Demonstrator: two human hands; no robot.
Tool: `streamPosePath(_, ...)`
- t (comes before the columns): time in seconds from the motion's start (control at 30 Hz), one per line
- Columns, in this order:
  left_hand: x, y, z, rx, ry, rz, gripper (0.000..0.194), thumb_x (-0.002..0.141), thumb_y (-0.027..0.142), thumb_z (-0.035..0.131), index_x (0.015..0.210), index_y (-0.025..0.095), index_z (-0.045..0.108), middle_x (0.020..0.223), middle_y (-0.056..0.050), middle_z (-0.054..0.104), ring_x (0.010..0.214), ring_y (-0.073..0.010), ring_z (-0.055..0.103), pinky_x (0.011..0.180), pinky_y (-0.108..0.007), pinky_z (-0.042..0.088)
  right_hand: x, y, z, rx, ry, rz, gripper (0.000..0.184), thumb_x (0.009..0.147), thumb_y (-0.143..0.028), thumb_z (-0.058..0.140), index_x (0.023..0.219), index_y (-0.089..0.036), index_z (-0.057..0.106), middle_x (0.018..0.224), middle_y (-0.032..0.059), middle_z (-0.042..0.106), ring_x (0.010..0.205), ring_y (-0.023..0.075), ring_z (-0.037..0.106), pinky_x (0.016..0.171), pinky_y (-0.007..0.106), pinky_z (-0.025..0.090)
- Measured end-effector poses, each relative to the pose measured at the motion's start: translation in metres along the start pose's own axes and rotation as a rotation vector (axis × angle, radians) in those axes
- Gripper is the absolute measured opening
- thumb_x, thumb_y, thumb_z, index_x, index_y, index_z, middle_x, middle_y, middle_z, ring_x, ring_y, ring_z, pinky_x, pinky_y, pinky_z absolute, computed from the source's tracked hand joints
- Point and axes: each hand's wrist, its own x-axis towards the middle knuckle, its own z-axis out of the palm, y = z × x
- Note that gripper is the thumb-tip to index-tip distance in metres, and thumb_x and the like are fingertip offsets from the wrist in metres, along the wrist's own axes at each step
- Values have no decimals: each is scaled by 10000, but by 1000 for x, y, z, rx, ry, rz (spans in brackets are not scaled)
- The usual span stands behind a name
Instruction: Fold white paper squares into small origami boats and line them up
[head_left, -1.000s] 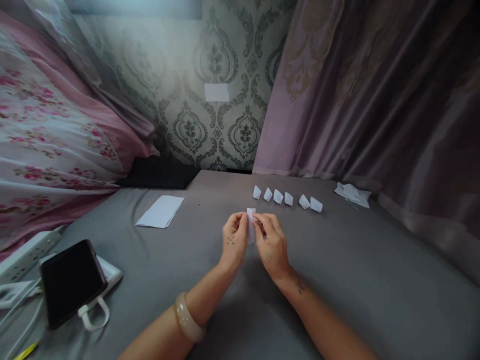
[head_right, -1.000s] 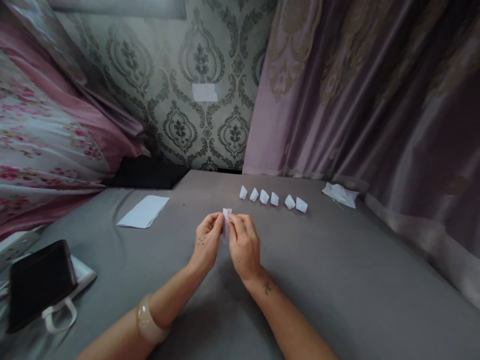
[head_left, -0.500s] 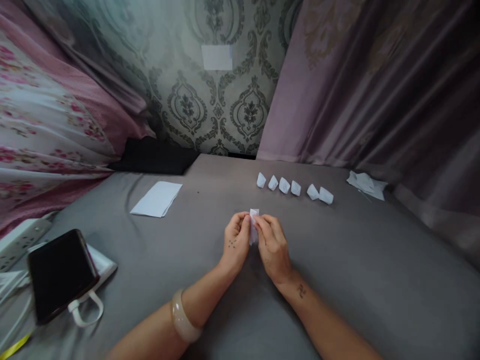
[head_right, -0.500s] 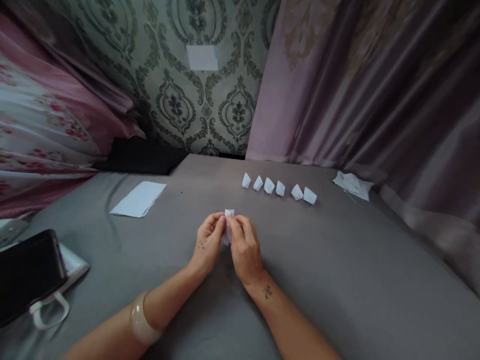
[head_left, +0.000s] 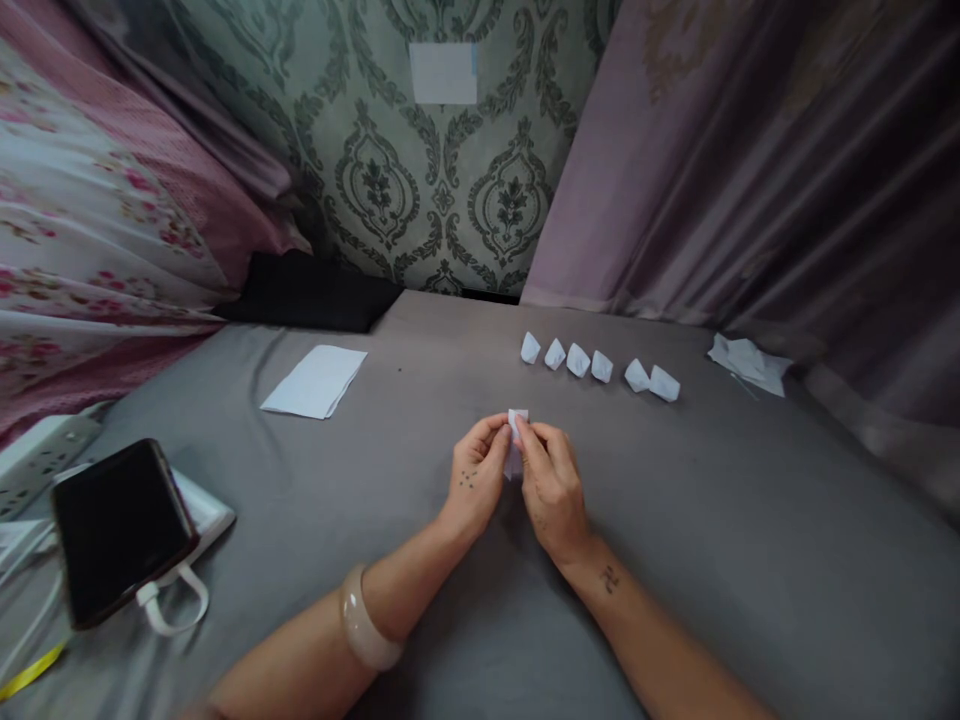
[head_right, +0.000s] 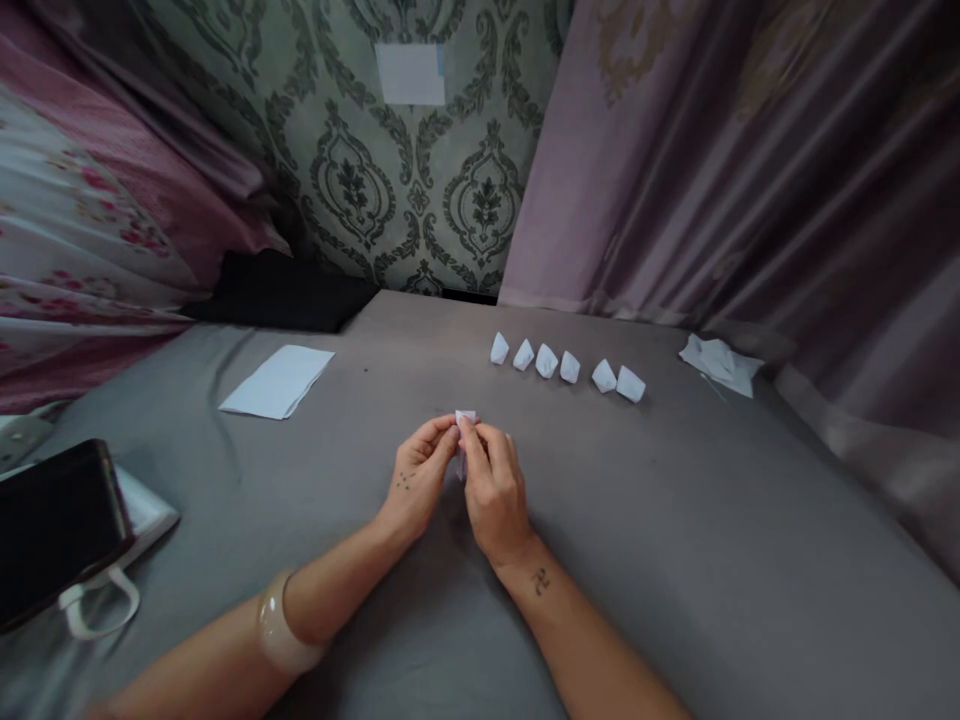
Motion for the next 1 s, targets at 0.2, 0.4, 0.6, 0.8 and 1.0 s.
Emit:
streamPosePath(0.2,0,-2,-1,13,16,-10,245,811,299,609,1004,170,688,980,-67,707,912,-171,632,861,-291,472,1,-1,1,-7,0,25,455,933,-104,419,1371,-226,442,1026,98,586,961,190,559,846,366,501)
streamPosePath(0.4,-2,-3,-2,37,-4,-5,248,795,285,624,1002,169,695,1014,-77,709,960,-193,635,923,-326,462,9,-9,0,49,48,143,266,930,-187,471,1169,-188,588,986,91,616,949,185,584,852,353,503)
streamPosePath(0.6,-2,-4,0,52,-54,33,223,808,308,610,959,175,708,939,-63,719,887,-179,649,862,-300,492,18,-12,-2,127,87,278,143,917,-226,485,945,-197,622,888,68,625,860,170,601,787,326,514)
streamPosePath(0.8,-3,-6,-1,78,-53,46,220,820,299,603,964,177,716,945,-61,718,892,-177,644,861,-295,491,22,-12,-5,159,78,322,152,908,-211,475,868,-202,621,835,55,614,800,164,592,752,305,497)
streamPosePath(1.0,-5,-5,-1,65,-68,42,205,829,263,600,976,169,707,939,-58,721,891,-162,647,855,-274,487,26,-9,-9,233,16,421,164,902,-215,494,817,-184,630,793,46,604,742,152,575,666,272,473)
